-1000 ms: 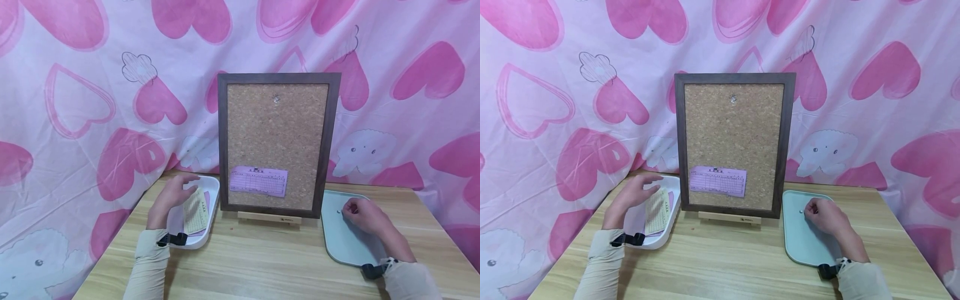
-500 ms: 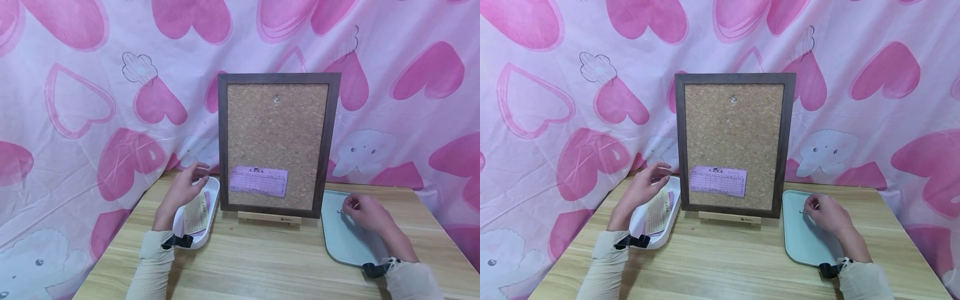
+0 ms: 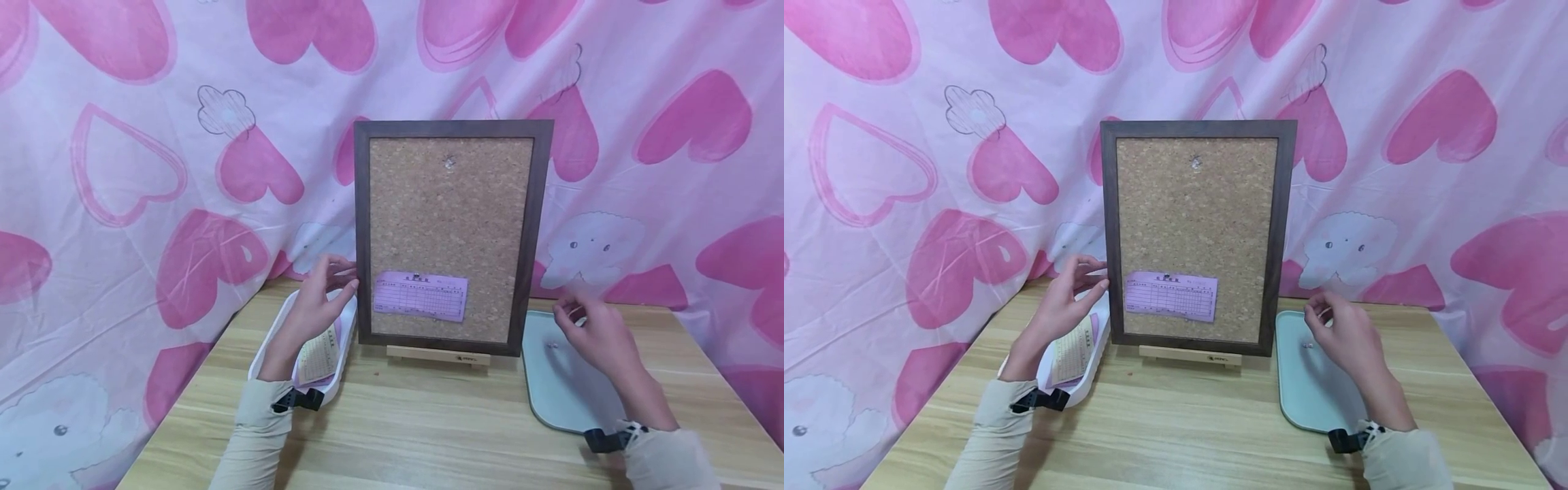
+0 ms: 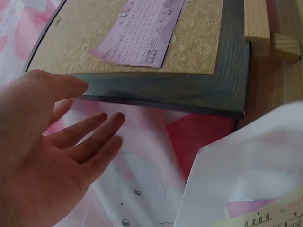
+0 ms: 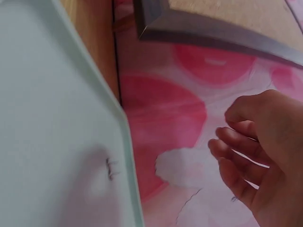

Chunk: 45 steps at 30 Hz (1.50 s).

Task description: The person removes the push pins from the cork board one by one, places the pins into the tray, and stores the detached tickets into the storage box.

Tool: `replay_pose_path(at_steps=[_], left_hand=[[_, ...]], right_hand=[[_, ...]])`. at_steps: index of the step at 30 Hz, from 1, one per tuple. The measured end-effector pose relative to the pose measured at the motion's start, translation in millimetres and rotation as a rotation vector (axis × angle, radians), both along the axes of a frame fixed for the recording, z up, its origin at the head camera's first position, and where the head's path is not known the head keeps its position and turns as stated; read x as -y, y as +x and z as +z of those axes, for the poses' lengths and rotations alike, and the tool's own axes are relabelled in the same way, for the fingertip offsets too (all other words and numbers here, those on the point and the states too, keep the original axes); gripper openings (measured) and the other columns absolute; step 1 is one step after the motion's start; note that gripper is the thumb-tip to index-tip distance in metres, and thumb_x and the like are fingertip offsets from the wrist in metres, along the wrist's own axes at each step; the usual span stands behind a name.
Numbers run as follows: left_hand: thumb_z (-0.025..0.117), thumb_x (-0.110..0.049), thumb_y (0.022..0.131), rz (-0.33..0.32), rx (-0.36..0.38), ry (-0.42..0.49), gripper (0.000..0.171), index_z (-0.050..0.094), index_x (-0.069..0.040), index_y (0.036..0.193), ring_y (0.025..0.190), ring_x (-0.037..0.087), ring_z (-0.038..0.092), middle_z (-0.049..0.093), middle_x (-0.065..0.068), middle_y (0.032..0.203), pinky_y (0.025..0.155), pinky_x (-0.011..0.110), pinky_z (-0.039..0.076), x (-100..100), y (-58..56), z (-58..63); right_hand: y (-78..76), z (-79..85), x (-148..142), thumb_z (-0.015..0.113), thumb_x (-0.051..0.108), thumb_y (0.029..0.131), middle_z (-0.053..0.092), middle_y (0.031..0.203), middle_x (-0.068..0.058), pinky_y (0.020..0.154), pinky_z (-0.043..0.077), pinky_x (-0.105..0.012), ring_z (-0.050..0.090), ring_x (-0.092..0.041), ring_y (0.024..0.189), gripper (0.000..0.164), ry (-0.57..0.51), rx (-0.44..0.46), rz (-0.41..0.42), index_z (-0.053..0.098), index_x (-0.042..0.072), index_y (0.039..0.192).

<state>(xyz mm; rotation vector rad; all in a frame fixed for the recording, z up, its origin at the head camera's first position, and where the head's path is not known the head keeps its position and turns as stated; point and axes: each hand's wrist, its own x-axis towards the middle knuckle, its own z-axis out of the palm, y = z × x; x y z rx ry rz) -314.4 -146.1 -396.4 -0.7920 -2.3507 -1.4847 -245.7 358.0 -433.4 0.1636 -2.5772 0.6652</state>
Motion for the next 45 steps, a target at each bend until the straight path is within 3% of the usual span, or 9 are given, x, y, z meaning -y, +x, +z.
replay_pose_path(at_steps=[7, 12, 16, 19, 25, 28, 37, 45], left_hand=[[0.073, -0.013, 0.104, 0.036, -0.065, -0.051, 0.026, 0.065, -0.009, 0.129, 0.121, 0.031, 0.076, 0.075, 0.013, 0.128, 0.107, 0.049, 0.06, -7, 0.0, -2.5], [0.073, -0.013, 0.104, 0.029, -0.103, -0.077, 0.025, 0.069, -0.011, 0.128, 0.109, 0.023, 0.075, 0.075, 0.007, 0.121, 0.102, 0.043, 0.062, -15, -1.4, -6.2], [0.074, -0.013, 0.102, 0.045, -0.172, -0.107, 0.023, 0.071, -0.012, 0.125, 0.102, 0.019, 0.071, 0.073, 0.004, 0.117, 0.095, 0.04, 0.063, -23, -1.4, -9.0], [0.076, -0.015, 0.101, 0.069, -0.199, -0.134, 0.023, 0.071, -0.013, 0.123, 0.1, 0.019, 0.066, 0.07, 0.004, 0.118, 0.088, 0.04, 0.062, -28, -0.6, -11.0], [0.079, -0.019, 0.1, 0.108, -0.173, -0.148, 0.017, 0.072, -0.013, 0.114, 0.097, 0.02, 0.064, 0.067, 0.005, 0.118, 0.083, 0.039, 0.061, -35, 0.6, -14.6], [0.078, -0.019, 0.1, 0.121, -0.157, -0.15, 0.011, 0.072, -0.014, 0.107, 0.098, 0.02, 0.064, 0.066, 0.004, 0.115, 0.085, 0.039, 0.062, -36, 1.3, -14.8], [0.078, -0.018, 0.1, 0.125, -0.138, -0.149, 0.009, 0.072, -0.014, 0.104, 0.103, 0.022, 0.065, 0.064, 0.005, 0.114, 0.09, 0.039, 0.065, -37, 3.1, -14.9], [0.079, -0.018, 0.099, 0.131, -0.136, -0.145, 0.009, 0.072, -0.014, 0.104, 0.104, 0.021, 0.065, 0.065, 0.004, 0.115, 0.089, 0.039, 0.065, -37, 1.9, -15.5]], right_hand=[[4.5, 16.5, 24, 0.076, 0.016, 0.1, 0.075, 0.093, -0.008, 0.068, 0.051, -0.009, 0.068, -0.023, 0.084, 0.011, -0.056, -0.103, -0.009, 0.073, 0.01, 0.109], [9.4, 26.7, 41, 0.081, 0.012, 0.096, 0.075, 0.091, -0.006, 0.072, 0.047, -0.003, 0.066, -0.02, 0.081, 0.014, -0.066, -0.203, 0.038, 0.075, 0.009, 0.108], [10.9, 32.4, 57, 0.082, 0.009, 0.094, 0.074, 0.089, -0.002, 0.074, 0.046, -0.003, 0.066, -0.017, 0.08, 0.014, -0.048, -0.265, 0.074, 0.076, 0.01, 0.106], [11.0, 35.5, 71, 0.081, 0.009, 0.094, 0.074, 0.088, 0.0, 0.074, 0.049, -0.01, 0.066, -0.015, 0.079, 0.013, -0.033, -0.273, 0.096, 0.076, 0.011, 0.105], [13.1, 40.8, 94, 0.083, 0.007, 0.092, 0.075, 0.089, 0.0, 0.071, 0.06, -0.034, 0.067, -0.014, 0.08, 0.017, 0.031, -0.287, 0.123, 0.076, 0.011, 0.106], [12.9, 44.4, 104, 0.085, 0.007, 0.091, 0.074, 0.089, -0.001, 0.069, 0.061, -0.04, 0.066, -0.014, 0.078, 0.017, 0.048, -0.32, 0.135, 0.077, 0.01, 0.105], [-2.4, 44.7, 135, 0.085, 0.004, 0.09, 0.076, 0.092, -0.002, 0.066, 0.062, -0.036, 0.067, -0.014, 0.077, 0.018, 0.052, -0.338, 0.233, 0.079, 0.009, 0.106], [-18.6, 43.1, 174, 0.084, 0.011, 0.093, 0.076, 0.096, -0.003, 0.068, 0.06, -0.032, 0.066, -0.012, 0.079, 0.016, 0.061, -0.348, 0.301, 0.079, 0.009, 0.108]])
